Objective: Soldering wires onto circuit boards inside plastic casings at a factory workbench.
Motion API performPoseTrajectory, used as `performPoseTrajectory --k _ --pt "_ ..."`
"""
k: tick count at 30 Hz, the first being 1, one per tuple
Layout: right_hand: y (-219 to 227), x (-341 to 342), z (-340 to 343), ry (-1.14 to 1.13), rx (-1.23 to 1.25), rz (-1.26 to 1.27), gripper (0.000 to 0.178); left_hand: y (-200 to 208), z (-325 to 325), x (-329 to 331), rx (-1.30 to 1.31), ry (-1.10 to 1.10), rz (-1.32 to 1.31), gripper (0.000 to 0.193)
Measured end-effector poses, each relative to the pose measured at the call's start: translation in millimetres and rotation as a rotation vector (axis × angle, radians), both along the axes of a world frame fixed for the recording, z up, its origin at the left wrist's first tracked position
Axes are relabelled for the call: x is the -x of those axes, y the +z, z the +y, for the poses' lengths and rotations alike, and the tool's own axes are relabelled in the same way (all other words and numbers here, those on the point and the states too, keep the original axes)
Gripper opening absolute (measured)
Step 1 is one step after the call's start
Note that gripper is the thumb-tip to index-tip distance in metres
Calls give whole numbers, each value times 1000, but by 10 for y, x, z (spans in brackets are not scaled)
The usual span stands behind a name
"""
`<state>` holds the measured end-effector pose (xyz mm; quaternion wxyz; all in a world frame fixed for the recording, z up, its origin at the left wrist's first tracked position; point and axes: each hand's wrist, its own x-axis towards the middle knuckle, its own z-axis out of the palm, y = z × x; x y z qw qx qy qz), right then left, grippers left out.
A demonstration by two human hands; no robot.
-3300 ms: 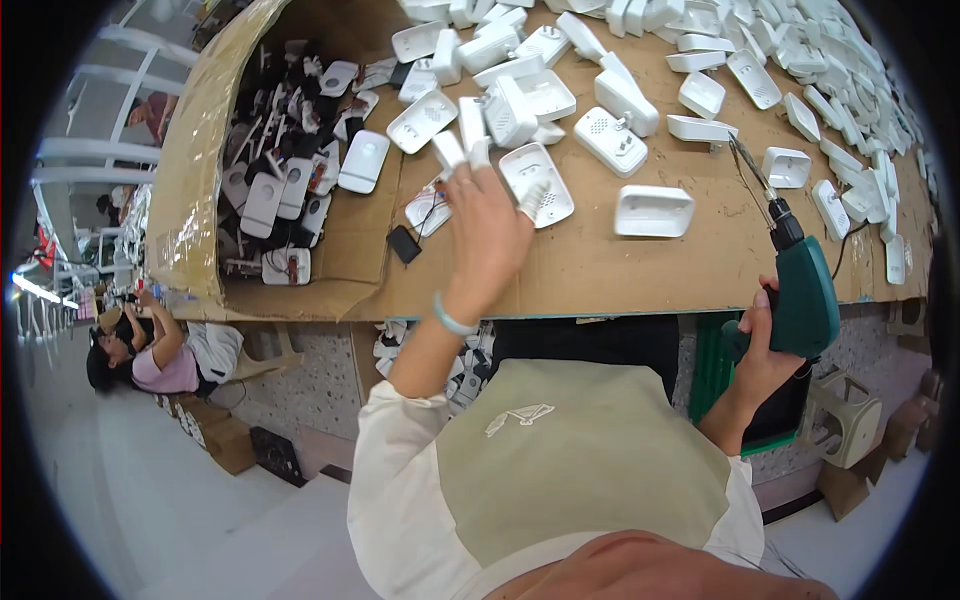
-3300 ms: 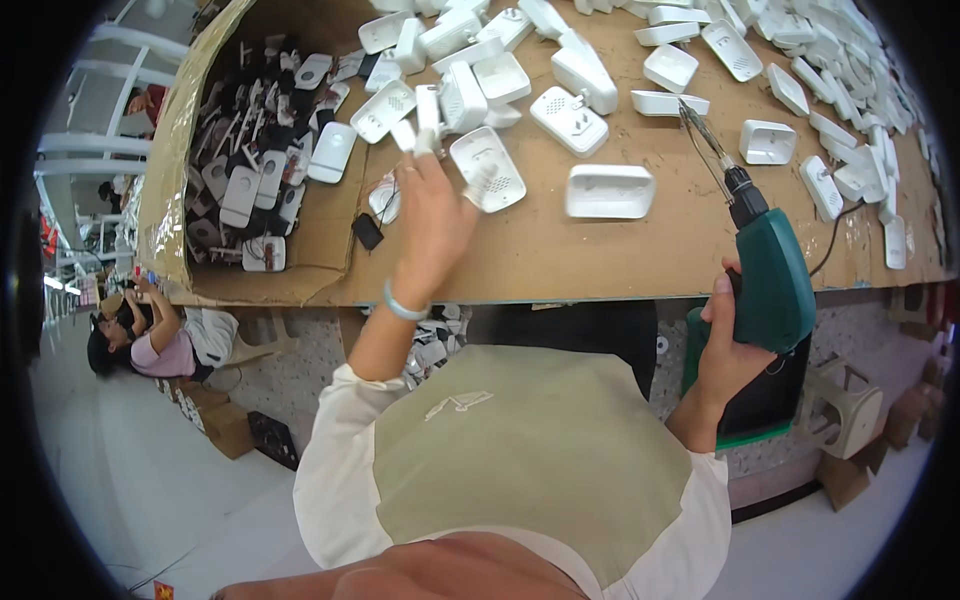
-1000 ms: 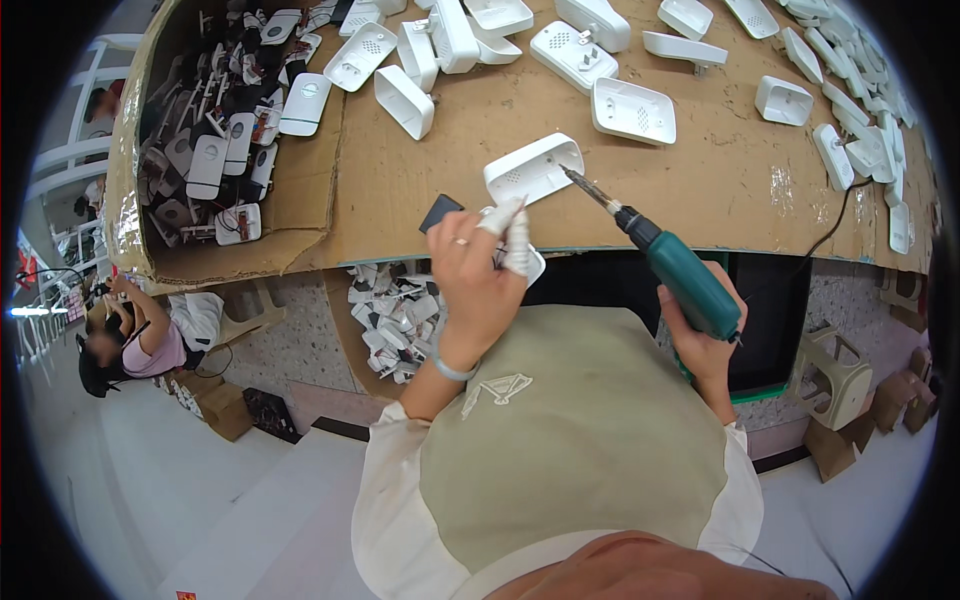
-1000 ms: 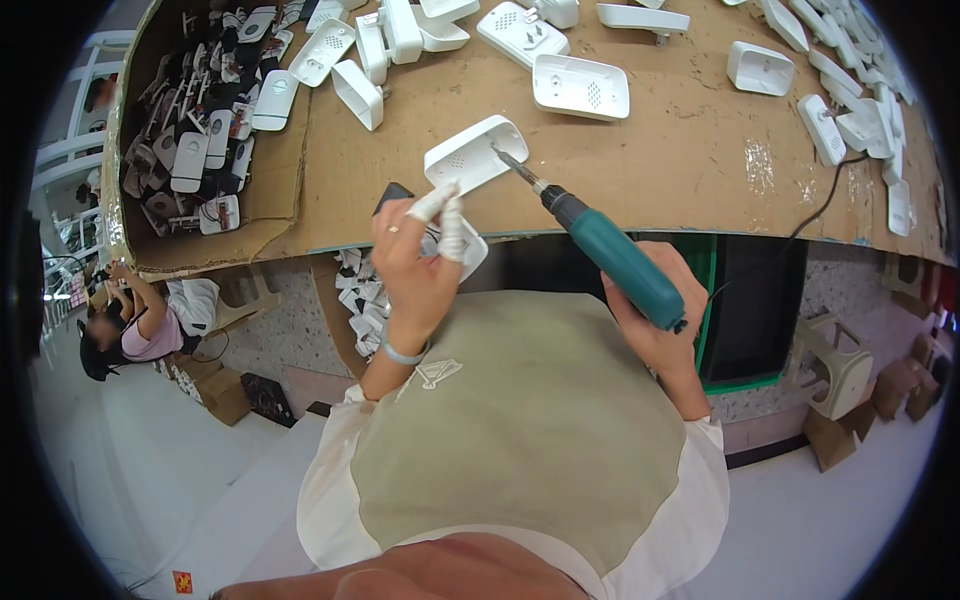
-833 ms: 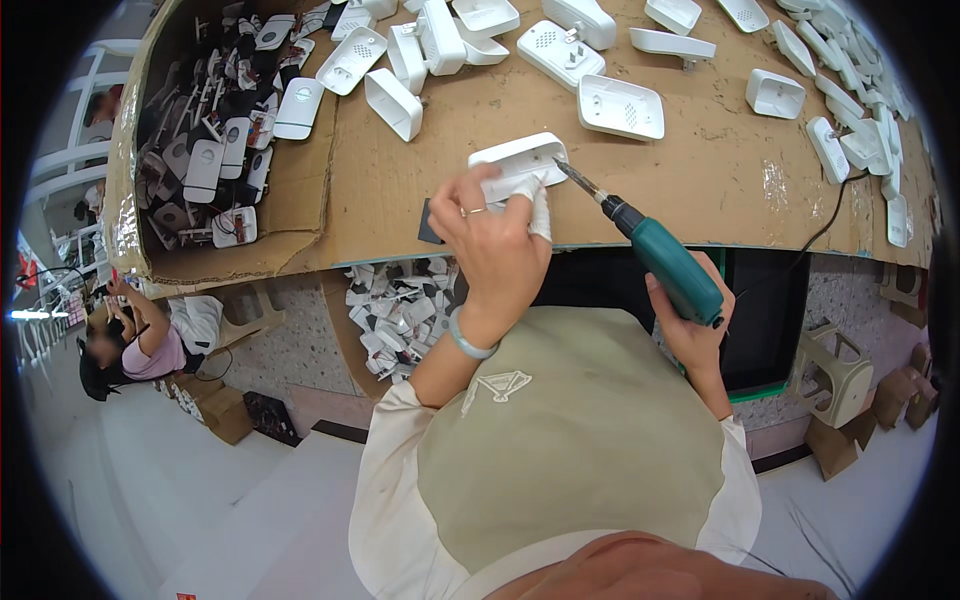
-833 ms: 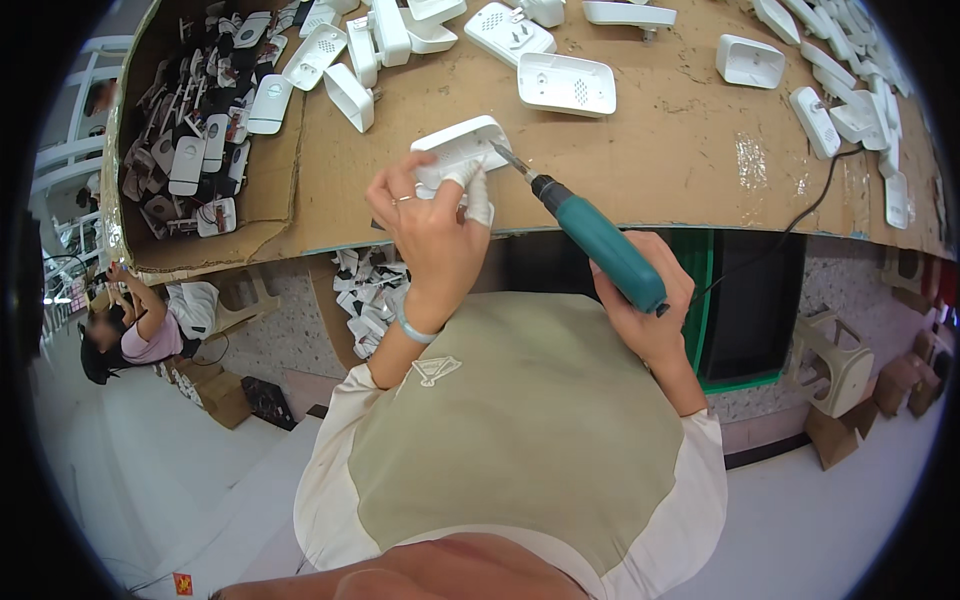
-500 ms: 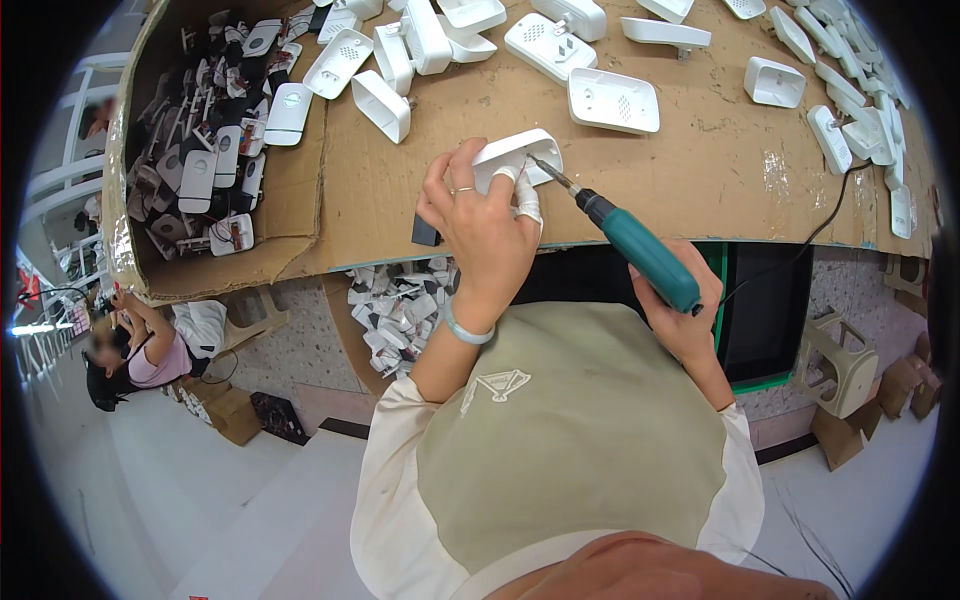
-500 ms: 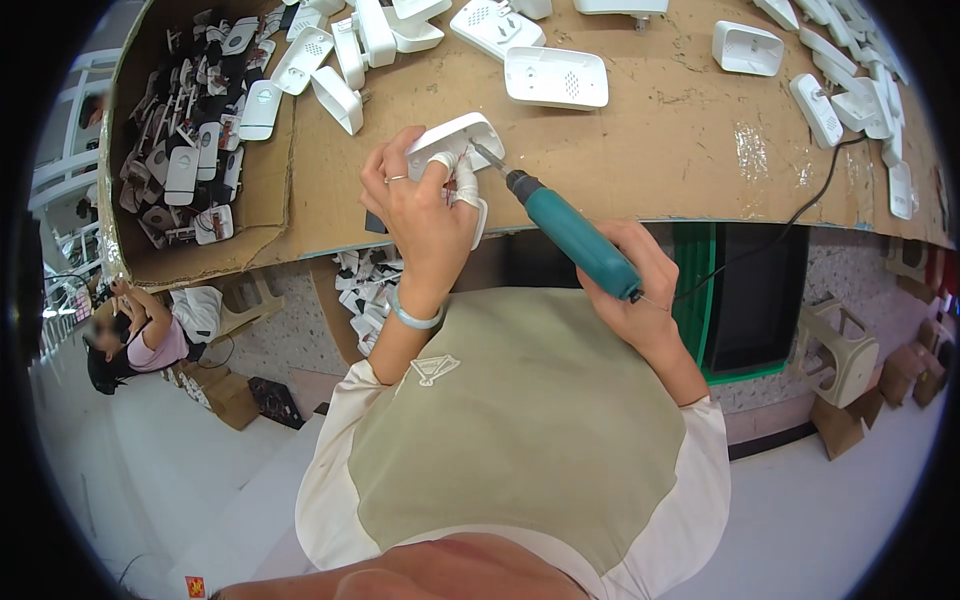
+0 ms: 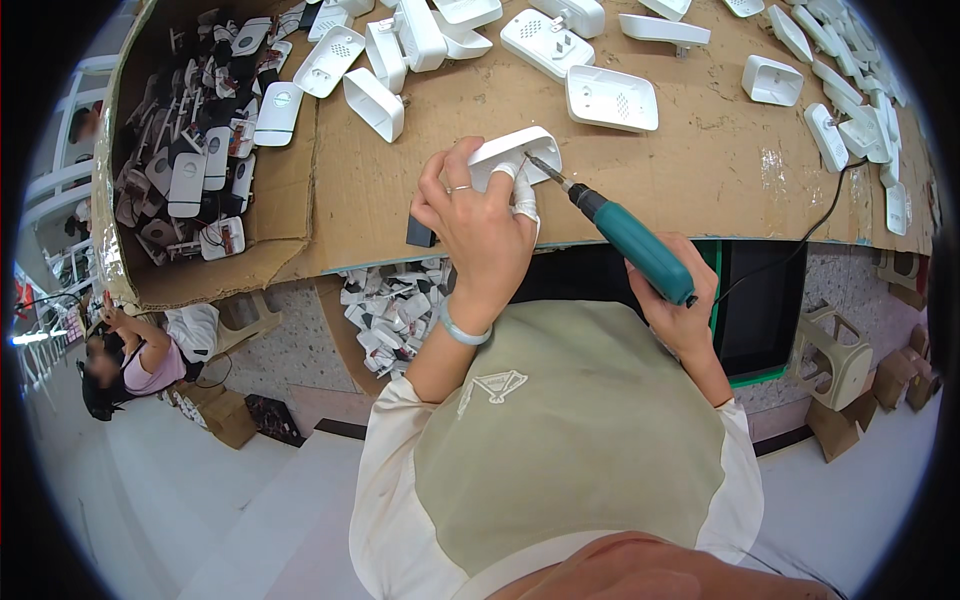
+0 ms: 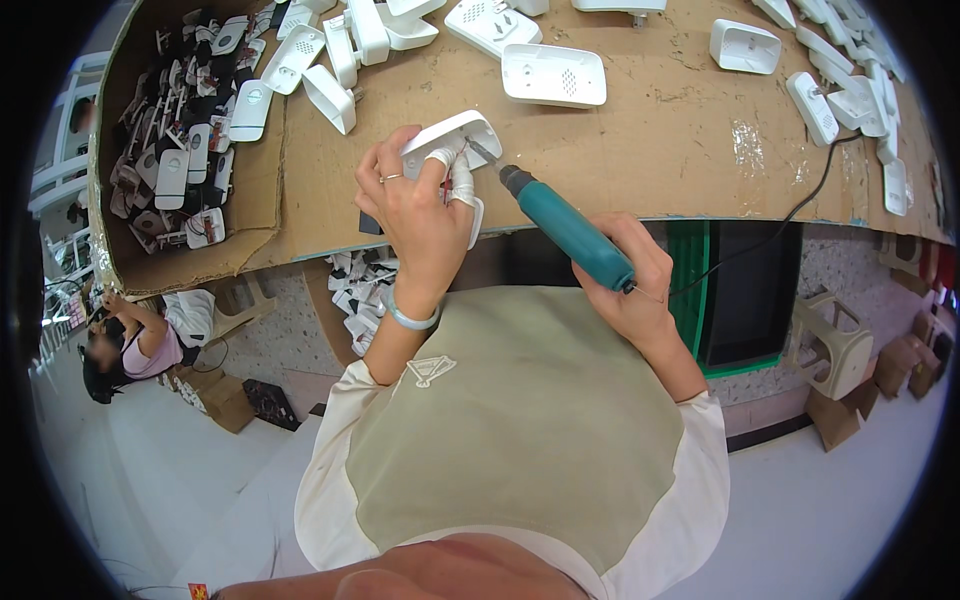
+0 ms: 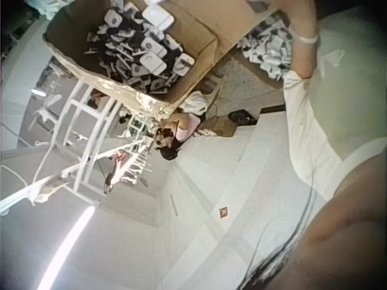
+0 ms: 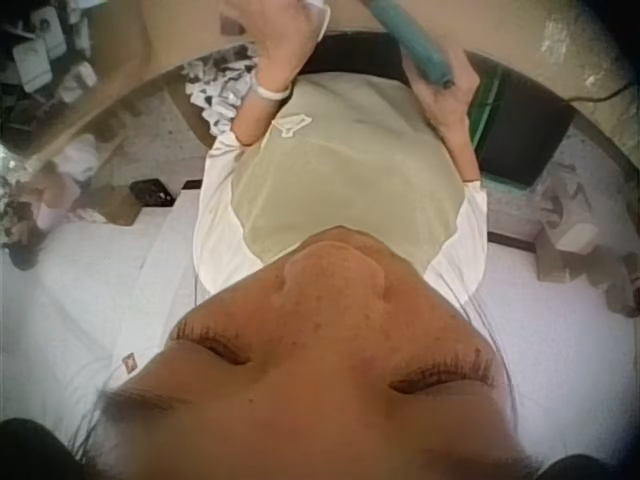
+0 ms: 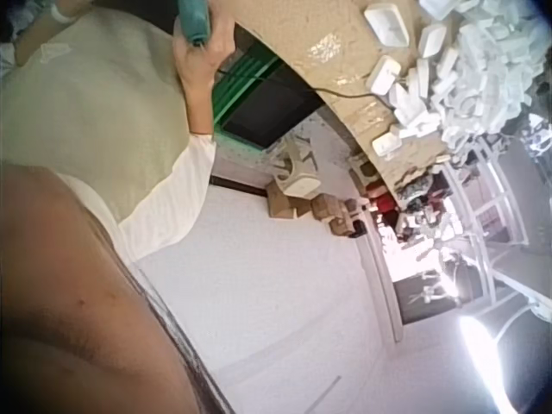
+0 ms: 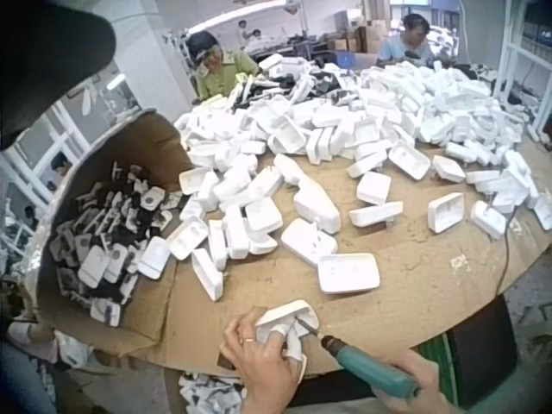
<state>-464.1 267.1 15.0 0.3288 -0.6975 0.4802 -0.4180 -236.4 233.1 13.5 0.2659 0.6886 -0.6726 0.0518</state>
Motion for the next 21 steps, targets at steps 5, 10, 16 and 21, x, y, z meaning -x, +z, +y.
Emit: performPoseTrajectory --k 5,10,16,21 --pt "24 17 2 1 -38 7 31 7 -5 5 -9 0 2 12" --pt "42 25 -11 14 -24 15 30 26 -7 5 -26 -1 -12 13" --pt "69 21 -26 14 -31 10 29 30 -2 3 -46 5 -25 13" --pt "78 40 -9 19 -55 26 30 45 0 15 -47 10 -16 13"
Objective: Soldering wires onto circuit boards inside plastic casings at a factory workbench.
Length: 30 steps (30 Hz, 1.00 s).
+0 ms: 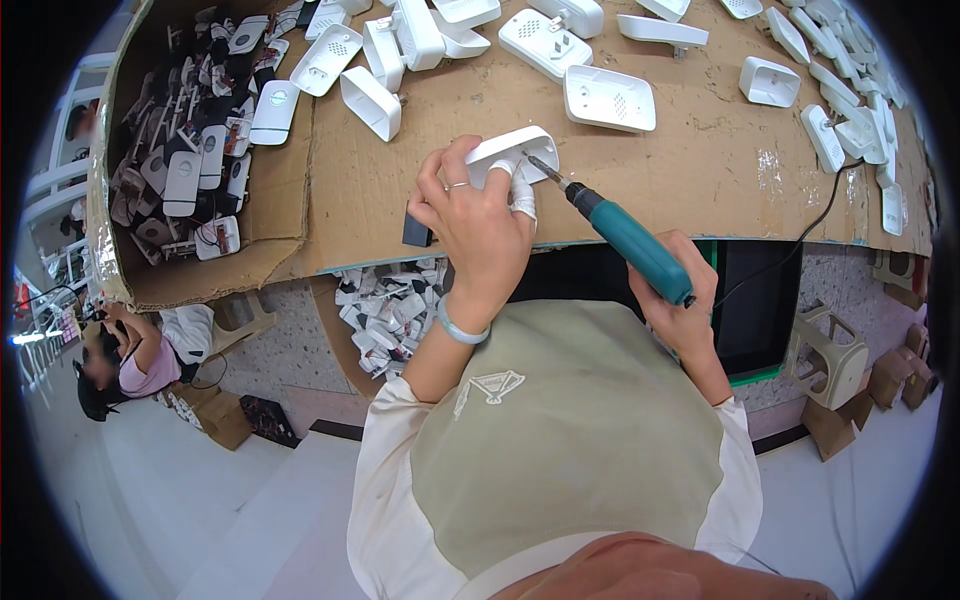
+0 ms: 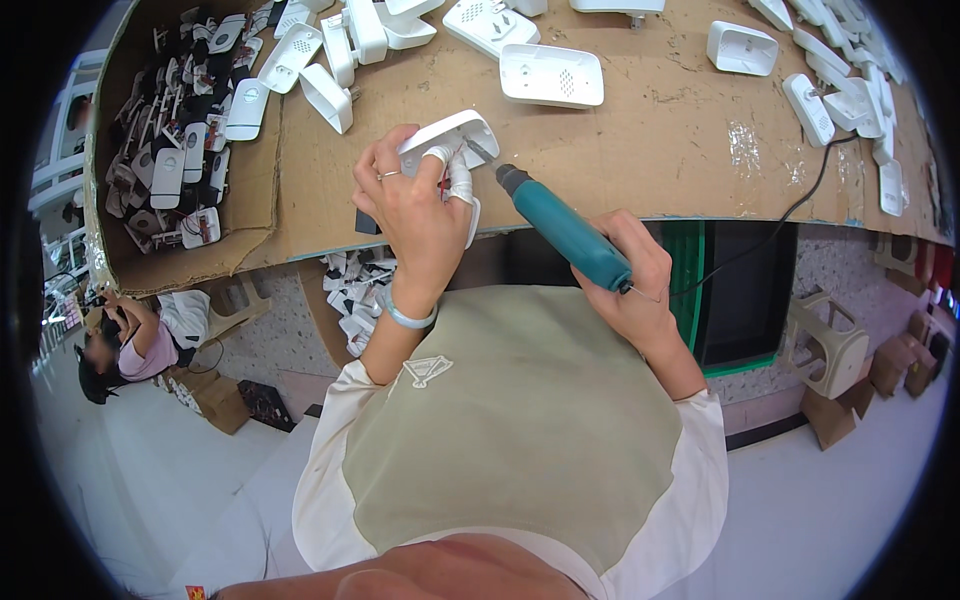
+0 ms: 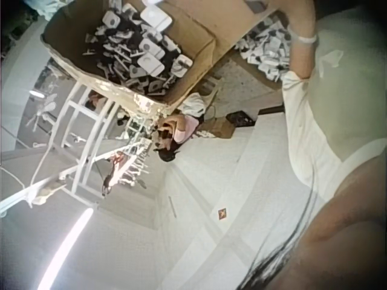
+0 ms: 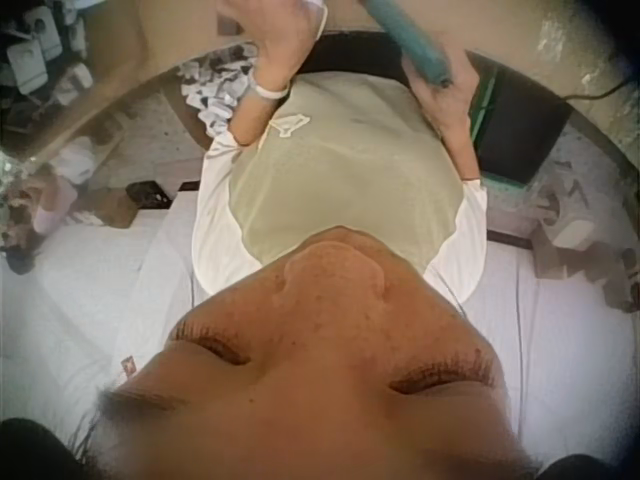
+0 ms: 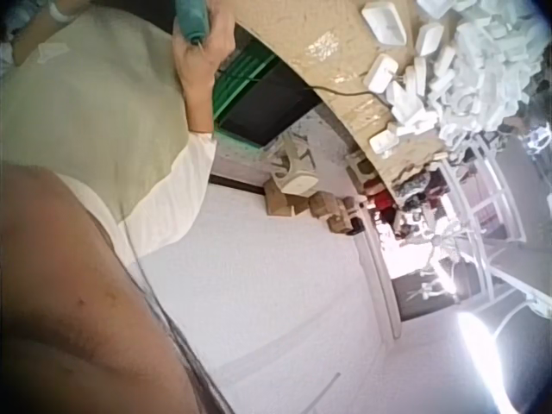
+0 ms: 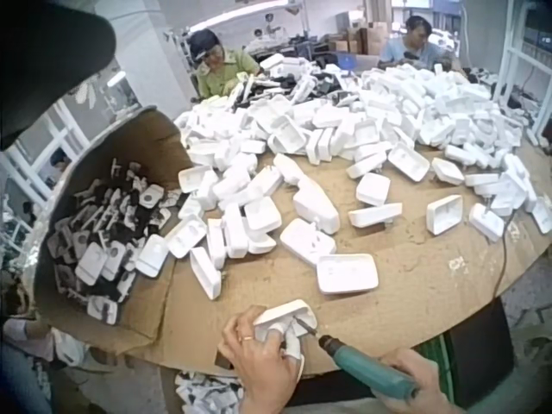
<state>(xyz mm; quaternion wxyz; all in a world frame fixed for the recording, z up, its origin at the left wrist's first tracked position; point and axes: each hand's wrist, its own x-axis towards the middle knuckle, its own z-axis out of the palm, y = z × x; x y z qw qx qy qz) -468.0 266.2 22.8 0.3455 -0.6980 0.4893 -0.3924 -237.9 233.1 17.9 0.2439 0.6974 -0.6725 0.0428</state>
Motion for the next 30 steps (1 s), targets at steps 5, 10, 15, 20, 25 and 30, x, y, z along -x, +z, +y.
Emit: performPoseTrajectory --k 5,10,15,20,25,30 --pt "40 -1 18 -30 32 -28 31 -8 -13 7 -4 4 -2 13" --pt "135 56 116 -117 -76 -79 24 -23 -15 10 14 5 14 14" --pt "151 83 194 -169 -119 -100 21 10 -11 10 -9 -1 10 14" --pt "143 80 235 -218 -155 -158 21 54 1 29 -34 16 -33 15" --pt "165 100 233 -171 -125 -94 20 2 77 27 77 12 -88 13" --pt "178 96 213 -180 -139 -97 20 61 238 -12 115 -63 -49 22"
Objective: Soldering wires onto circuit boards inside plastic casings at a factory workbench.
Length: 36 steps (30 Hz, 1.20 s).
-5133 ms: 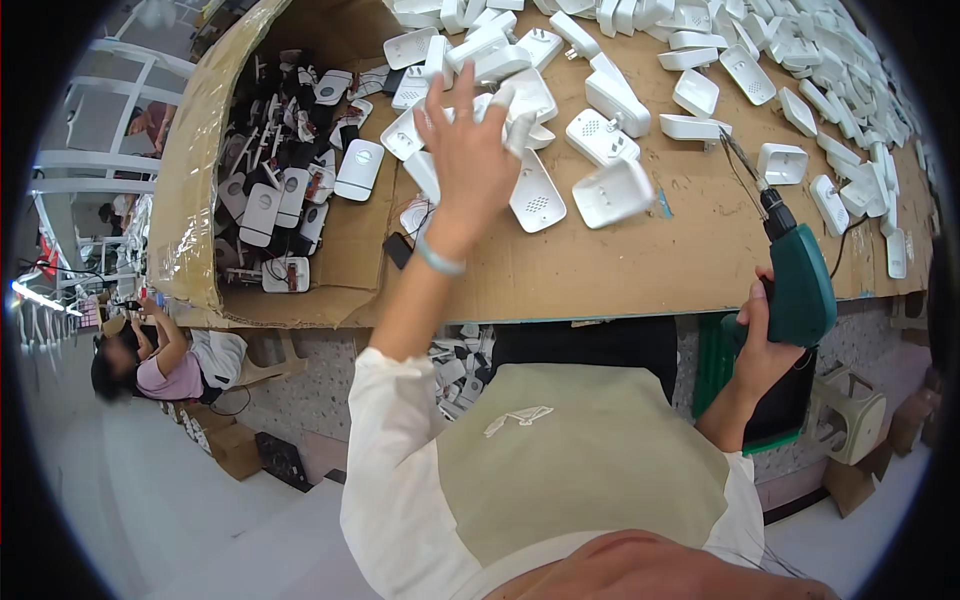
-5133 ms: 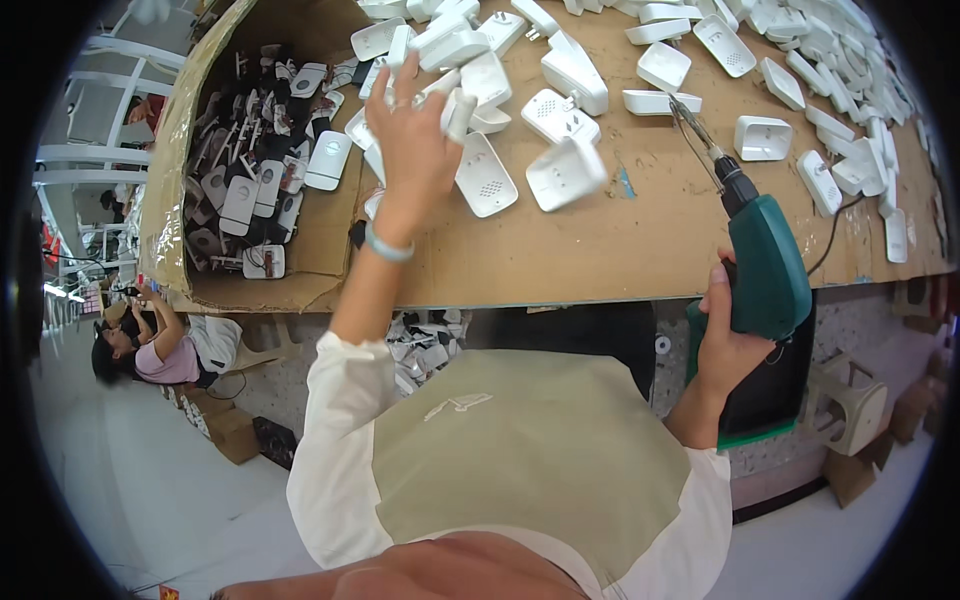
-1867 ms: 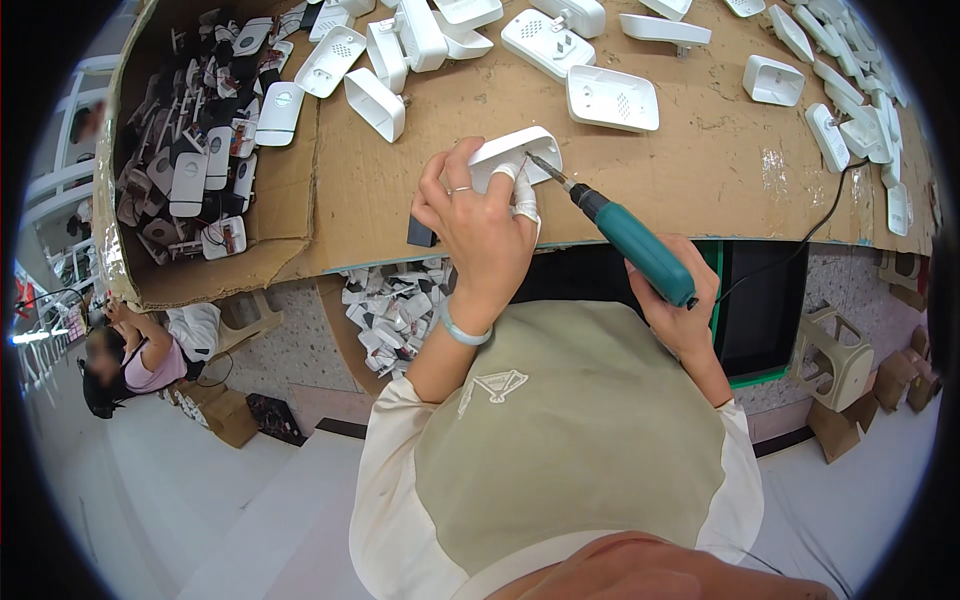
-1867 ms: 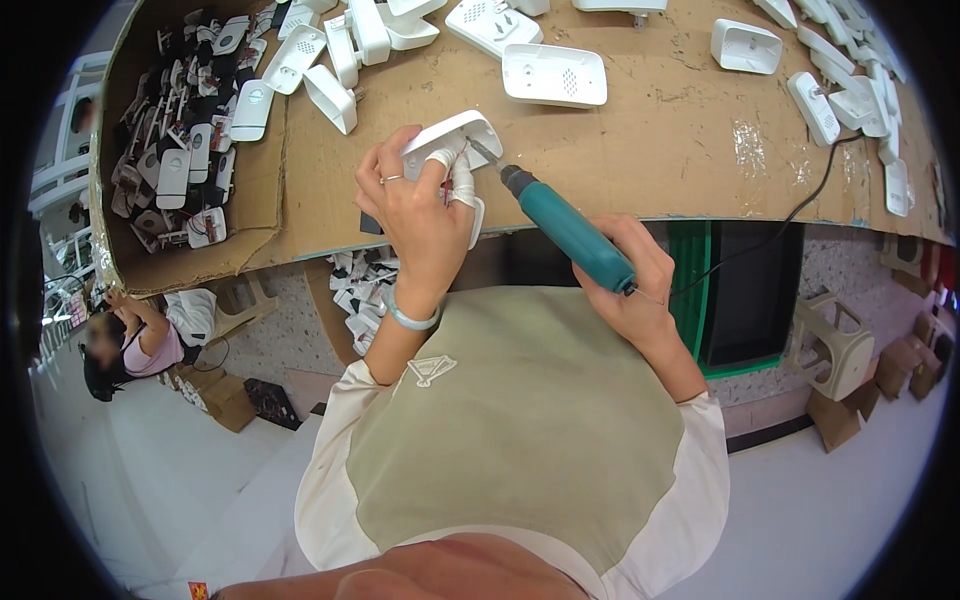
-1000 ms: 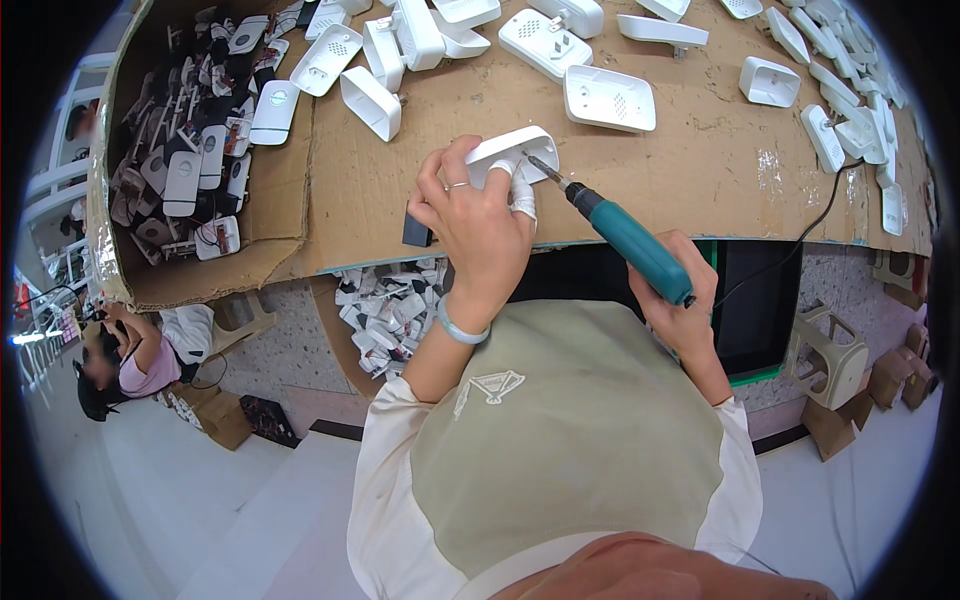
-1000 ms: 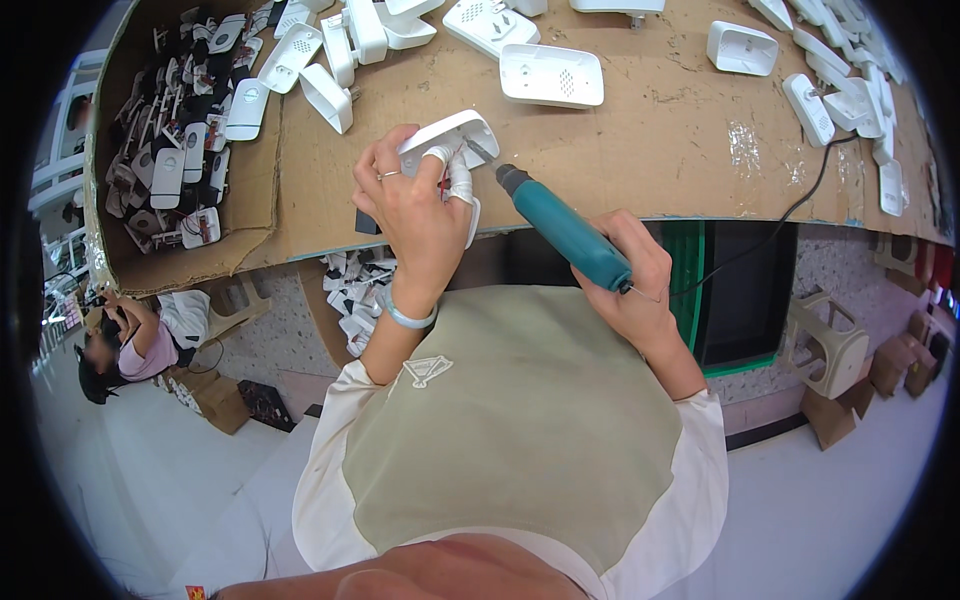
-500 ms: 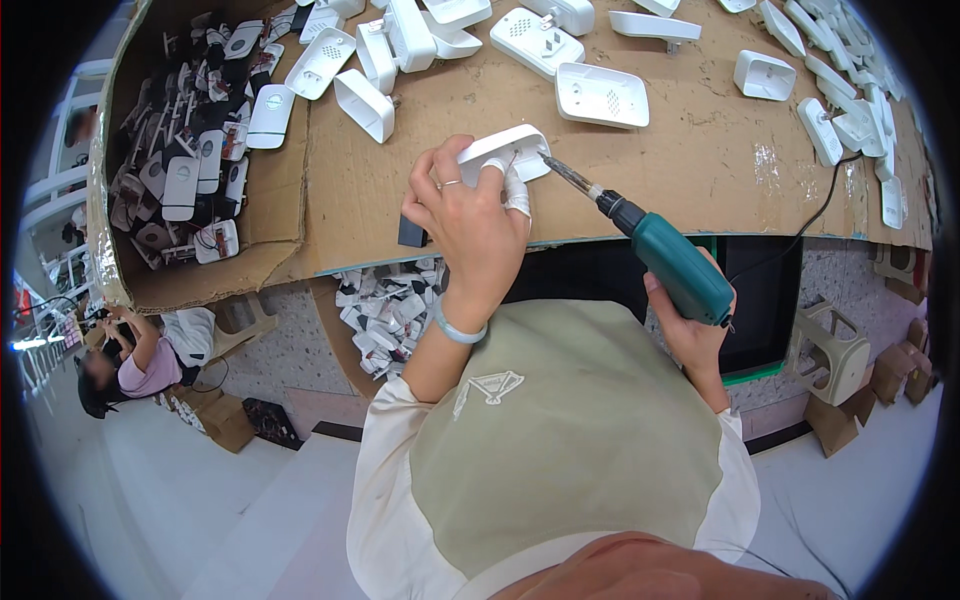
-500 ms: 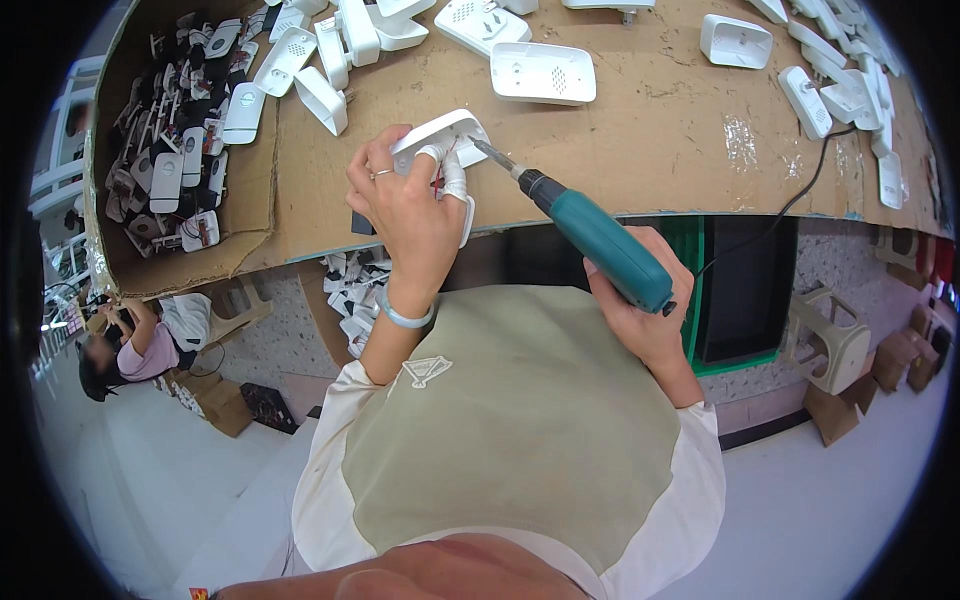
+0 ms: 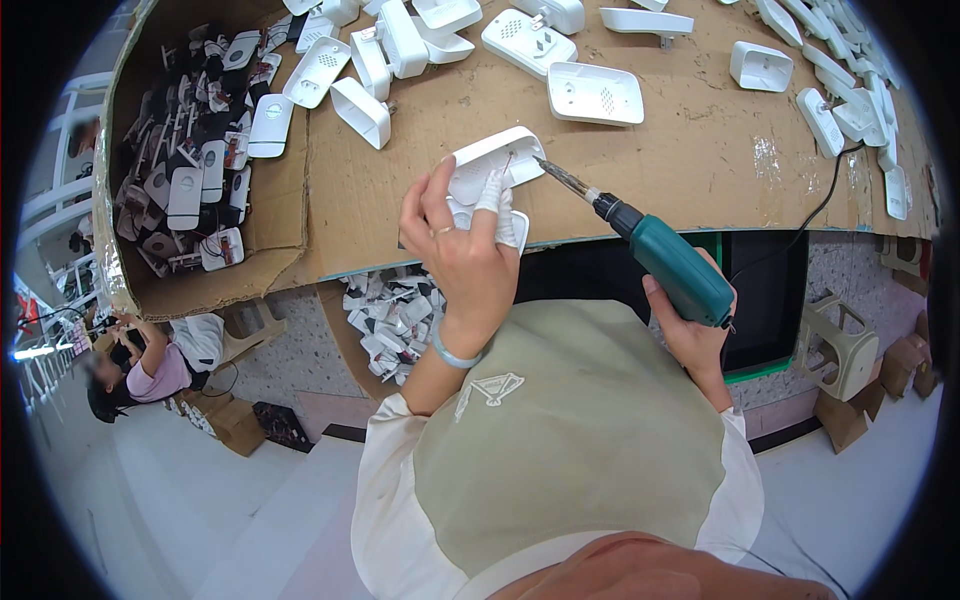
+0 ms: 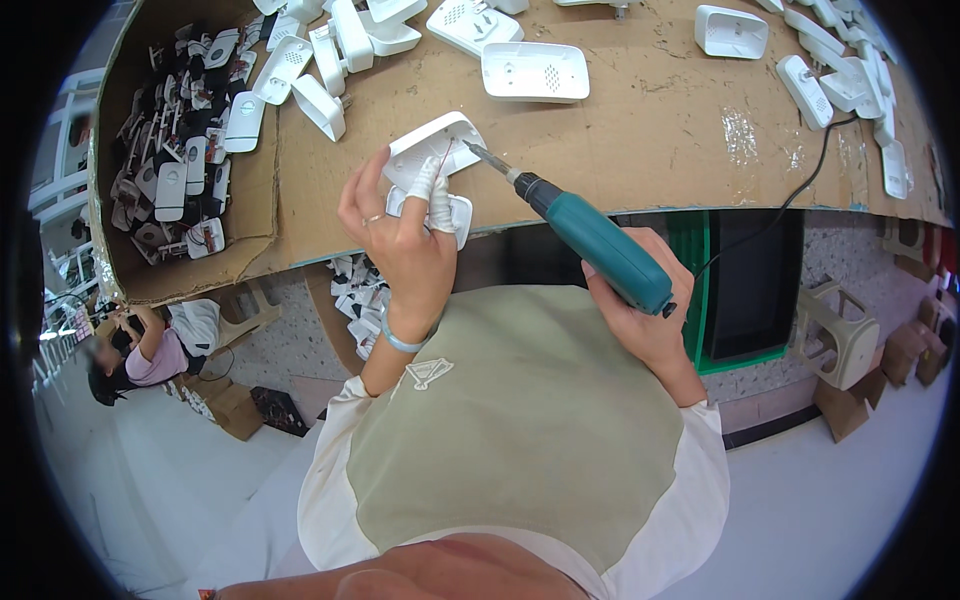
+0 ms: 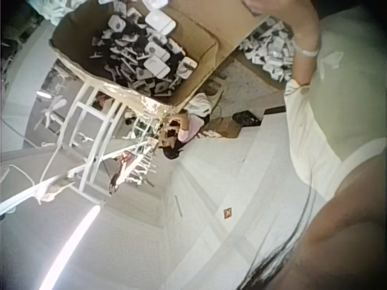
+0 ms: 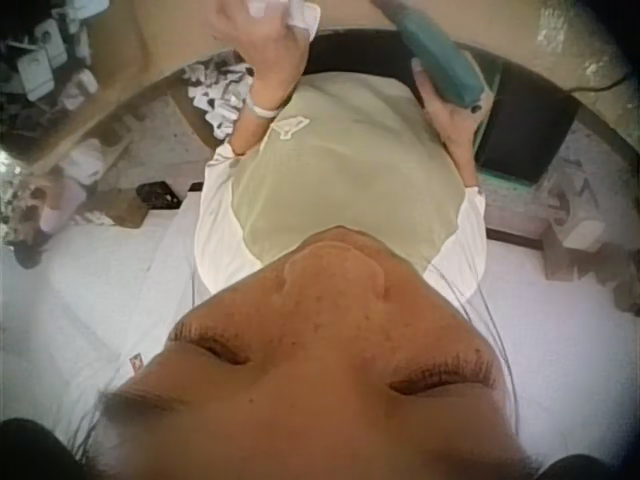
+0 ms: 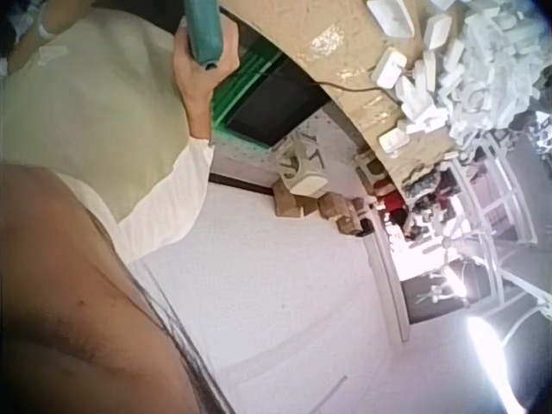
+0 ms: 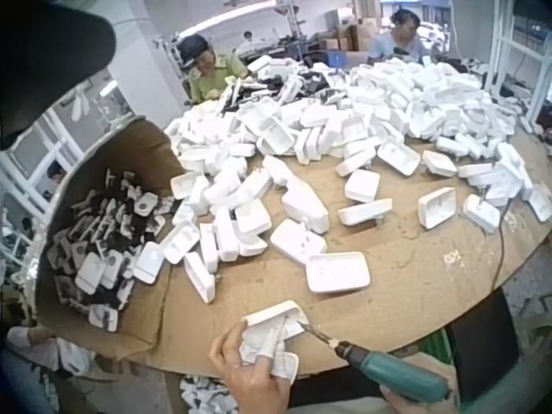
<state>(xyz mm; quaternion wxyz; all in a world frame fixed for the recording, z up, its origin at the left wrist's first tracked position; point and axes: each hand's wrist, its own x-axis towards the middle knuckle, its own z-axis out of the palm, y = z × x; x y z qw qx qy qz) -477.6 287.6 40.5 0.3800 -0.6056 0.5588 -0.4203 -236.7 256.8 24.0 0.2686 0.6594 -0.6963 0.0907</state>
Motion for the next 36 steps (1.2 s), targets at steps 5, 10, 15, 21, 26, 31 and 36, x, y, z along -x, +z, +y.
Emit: performPoseTrajectory --k 5,10,15,21,26,31,36 --pt "-29 -2 -9 15 9 -22 21 -80 98 -76 -15 -84 61 33" --pt "-87 -46 -34 11 -10 -30 21 -139 -98 -8 56 -42 161 32" --pt "-99 -95 -76 35 46 -23 23 -133 -174 -4 9 8 114 22" --pt "-127 -102 -117 62 111 9 27 3 -258 34 121 80 53 16" --pt "-162 -132 -138 79 118 48 29 -42 -361 -25 37 55 17 13" --pt "-197 -189 -196 93 141 31 31 -117 -387 -35 31 22 62 9" --pt "-204 -207 -215 98 134 58 30 -119 -390 -24 32 32 65 10"
